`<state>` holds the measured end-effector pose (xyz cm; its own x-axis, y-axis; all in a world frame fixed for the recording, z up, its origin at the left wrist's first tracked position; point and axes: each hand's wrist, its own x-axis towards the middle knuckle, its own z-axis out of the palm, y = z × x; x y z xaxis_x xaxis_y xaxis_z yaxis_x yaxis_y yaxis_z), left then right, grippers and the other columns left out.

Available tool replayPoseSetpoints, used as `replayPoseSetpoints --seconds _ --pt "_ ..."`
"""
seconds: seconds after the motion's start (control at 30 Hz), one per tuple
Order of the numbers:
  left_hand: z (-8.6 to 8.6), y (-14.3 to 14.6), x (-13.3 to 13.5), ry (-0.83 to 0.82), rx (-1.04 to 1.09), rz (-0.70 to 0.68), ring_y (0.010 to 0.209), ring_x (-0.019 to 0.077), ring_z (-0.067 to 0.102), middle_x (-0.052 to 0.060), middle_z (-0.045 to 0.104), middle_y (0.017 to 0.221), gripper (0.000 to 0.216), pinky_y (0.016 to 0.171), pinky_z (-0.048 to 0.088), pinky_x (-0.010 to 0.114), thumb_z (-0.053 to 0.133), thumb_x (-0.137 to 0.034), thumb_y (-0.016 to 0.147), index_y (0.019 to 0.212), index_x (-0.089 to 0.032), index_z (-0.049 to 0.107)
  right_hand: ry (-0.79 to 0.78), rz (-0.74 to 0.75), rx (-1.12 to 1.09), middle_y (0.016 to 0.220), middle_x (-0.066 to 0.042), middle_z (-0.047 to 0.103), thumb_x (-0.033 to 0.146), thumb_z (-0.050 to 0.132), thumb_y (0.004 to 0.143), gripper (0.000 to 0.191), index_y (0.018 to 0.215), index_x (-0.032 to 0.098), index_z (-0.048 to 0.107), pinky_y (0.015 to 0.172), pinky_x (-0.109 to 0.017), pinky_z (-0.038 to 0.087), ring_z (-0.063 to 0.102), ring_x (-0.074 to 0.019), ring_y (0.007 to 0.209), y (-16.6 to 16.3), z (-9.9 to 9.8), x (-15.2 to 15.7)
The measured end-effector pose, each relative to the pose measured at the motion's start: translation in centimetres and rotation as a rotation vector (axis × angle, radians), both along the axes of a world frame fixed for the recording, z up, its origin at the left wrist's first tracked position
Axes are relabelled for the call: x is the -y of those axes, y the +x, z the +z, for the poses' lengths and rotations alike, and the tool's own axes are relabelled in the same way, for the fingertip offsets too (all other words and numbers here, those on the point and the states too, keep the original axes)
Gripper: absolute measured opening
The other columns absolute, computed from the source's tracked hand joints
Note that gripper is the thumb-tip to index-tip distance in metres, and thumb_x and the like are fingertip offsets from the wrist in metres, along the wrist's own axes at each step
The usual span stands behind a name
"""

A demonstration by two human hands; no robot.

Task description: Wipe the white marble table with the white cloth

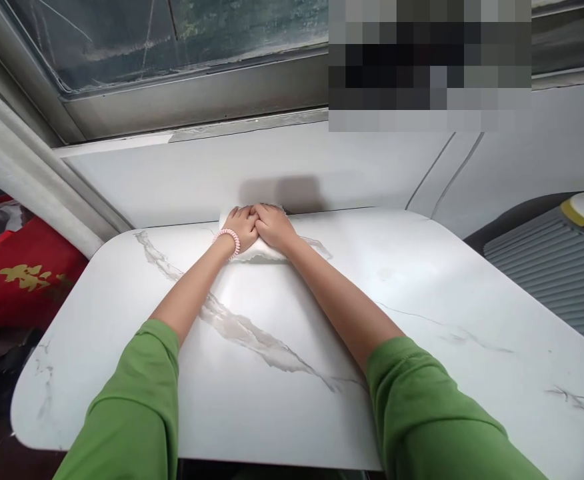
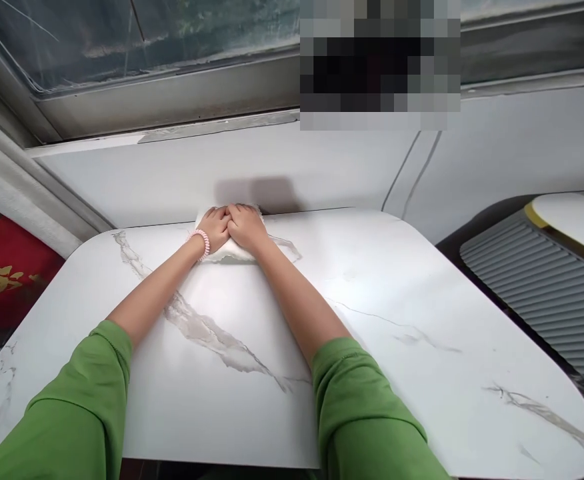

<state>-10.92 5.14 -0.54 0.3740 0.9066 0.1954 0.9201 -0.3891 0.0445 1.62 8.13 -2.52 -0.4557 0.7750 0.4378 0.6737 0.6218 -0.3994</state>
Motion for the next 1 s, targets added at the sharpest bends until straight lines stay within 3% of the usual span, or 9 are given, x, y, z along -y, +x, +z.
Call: replayPoseSetpoints --seconds 0.17,0.33,0.47,0.6,0.77,0.87,1.0 --pt "-0.1 0.7 0.6 -0.005 0.018 0.006 0.135 0.0240 0.039 0.013 0.048 0.143 0.044 0.118 0.020 0.043 0.034 -0.020 0.093 0.132 -0.013 0.052 0.006 -0.016 -0.010 0.101 -0.013 0.066 0.012 0.036 0.078 0.028 0.096 0.018 0.057 0.091 -0.042 0.041 0.056 -0.0283 0.096 0.7 0.0 0.8" --pt "0.2 3.1 3.3 -0.047 0.016 -0.028 0.140 0.0249 0.033 0.015 0.041 0.149 0.047 0.119 0.017 0.044 0.034 -0.021 0.094 0.137 -0.010 0.047 0.001 -0.019 -0.013 0.108 -0.015 0.065 0.013 0.035 0.079 0.032 0.100 0.016 0.058 0.095 -0.043 0.039 0.054 -0.0283 0.102 3.3 -0.1 3.8" --pt "0.4 6.4 7.9 -0.098 0.007 -0.029 0.144 0.0263 0.027 0.017 0.035 0.153 0.052 0.121 0.013 0.045 0.034 -0.021 0.094 0.143 -0.006 0.040 0.007 0.013 0.009 0.111 -0.016 0.064 0.016 0.035 0.081 0.034 0.107 0.014 0.058 0.096 -0.045 0.039 0.054 -0.0294 0.104 6.8 0.2 8.2" --pt "0.6 9.2 14.8 -0.133 0.021 -0.020 0.145 0.0297 0.023 0.019 0.030 0.155 0.055 0.121 0.012 0.049 0.036 -0.025 0.094 0.144 -0.004 0.036 0.027 0.112 0.008 0.113 -0.015 0.063 0.017 0.037 0.082 0.036 0.110 0.016 0.058 0.098 -0.048 0.040 0.054 -0.0297 0.106 10.5 0.8 14.7" --pt "0.6 11.2 23.1 -0.157 0.039 -0.163 0.146 0.0335 0.019 0.021 0.028 0.155 0.058 0.120 0.012 0.053 0.039 -0.030 0.092 0.143 -0.004 0.037 0.039 0.160 0.009 0.127 -0.013 0.059 0.020 0.040 0.084 0.040 0.122 0.019 0.055 0.107 -0.054 0.035 0.051 -0.0297 0.118 13.8 1.1 23.5" --pt "0.6 11.7 25.3 -0.154 0.066 -0.253 0.146 0.0331 0.019 0.021 0.028 0.155 0.059 0.120 0.014 0.054 0.040 -0.031 0.091 0.144 -0.005 0.036 0.033 0.065 0.035 0.131 -0.012 0.056 0.019 0.039 0.085 0.046 0.130 0.022 0.050 0.109 -0.057 0.034 0.048 -0.0299 0.123 14.6 0.9 26.9" --pt "0.7 12.2 24.7 -0.177 0.087 -0.309 0.145 0.0317 0.021 0.021 0.029 0.154 0.059 0.120 0.014 0.052 0.041 -0.029 0.090 0.144 -0.006 0.036 0.036 -0.029 0.023 0.127 -0.013 0.058 0.016 0.038 0.084 0.045 0.128 0.020 0.050 0.108 -0.056 0.036 0.048 -0.0296 0.123 14.8 0.6 27.4"
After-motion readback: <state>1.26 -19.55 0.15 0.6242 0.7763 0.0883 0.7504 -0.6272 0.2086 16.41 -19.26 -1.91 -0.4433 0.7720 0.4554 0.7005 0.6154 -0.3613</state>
